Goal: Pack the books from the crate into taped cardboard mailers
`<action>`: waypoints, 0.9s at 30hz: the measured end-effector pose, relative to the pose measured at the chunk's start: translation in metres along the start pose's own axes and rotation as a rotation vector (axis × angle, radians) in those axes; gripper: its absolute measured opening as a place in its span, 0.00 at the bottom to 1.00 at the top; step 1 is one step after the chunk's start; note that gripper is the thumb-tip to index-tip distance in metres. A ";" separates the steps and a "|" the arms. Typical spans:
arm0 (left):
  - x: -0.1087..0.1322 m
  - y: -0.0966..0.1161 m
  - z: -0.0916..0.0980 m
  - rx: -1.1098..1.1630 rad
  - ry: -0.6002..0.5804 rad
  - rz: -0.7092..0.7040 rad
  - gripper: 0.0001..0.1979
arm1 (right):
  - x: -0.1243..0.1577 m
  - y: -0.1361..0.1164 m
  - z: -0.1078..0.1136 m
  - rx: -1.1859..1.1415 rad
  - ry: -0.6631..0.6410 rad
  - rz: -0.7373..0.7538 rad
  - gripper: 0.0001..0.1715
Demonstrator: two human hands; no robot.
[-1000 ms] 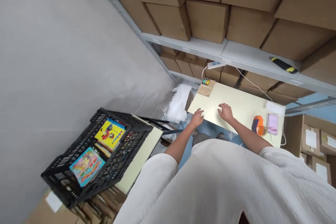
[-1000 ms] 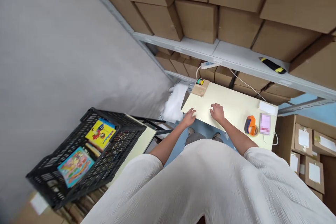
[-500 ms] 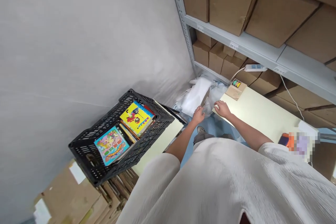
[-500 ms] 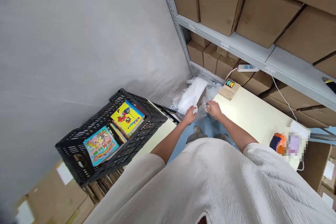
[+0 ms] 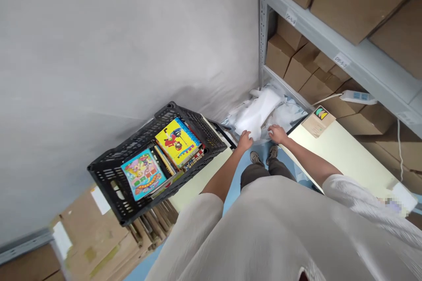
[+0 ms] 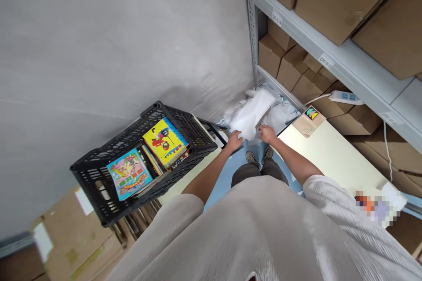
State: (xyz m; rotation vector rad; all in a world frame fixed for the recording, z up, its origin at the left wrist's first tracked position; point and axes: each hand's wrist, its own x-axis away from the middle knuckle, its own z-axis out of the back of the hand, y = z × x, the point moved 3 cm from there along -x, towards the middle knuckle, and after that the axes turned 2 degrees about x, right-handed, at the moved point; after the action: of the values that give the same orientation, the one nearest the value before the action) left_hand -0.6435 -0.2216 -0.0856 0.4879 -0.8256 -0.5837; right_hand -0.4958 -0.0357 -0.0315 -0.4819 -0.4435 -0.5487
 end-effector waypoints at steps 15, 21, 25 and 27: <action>-0.142 -0.095 -0.068 0.144 0.054 0.383 0.25 | -0.180 0.028 -0.101 0.111 -0.259 0.057 0.21; -0.197 -0.159 -0.124 0.132 0.056 0.465 0.29 | -0.244 0.033 -0.184 0.102 -0.346 0.064 0.24; -0.230 -0.194 -0.140 0.074 0.089 0.440 0.27 | -0.277 0.029 -0.227 0.118 -0.388 0.096 0.26; -0.246 -0.207 -0.143 0.010 0.111 0.401 0.26 | -0.292 0.027 -0.242 0.127 -0.398 0.099 0.26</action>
State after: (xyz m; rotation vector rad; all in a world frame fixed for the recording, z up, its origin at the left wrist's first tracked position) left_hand -0.7234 -0.1897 -0.4268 0.3465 -0.7929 -0.1808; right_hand -0.6390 -0.0337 -0.3838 -0.4888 -0.8245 -0.3247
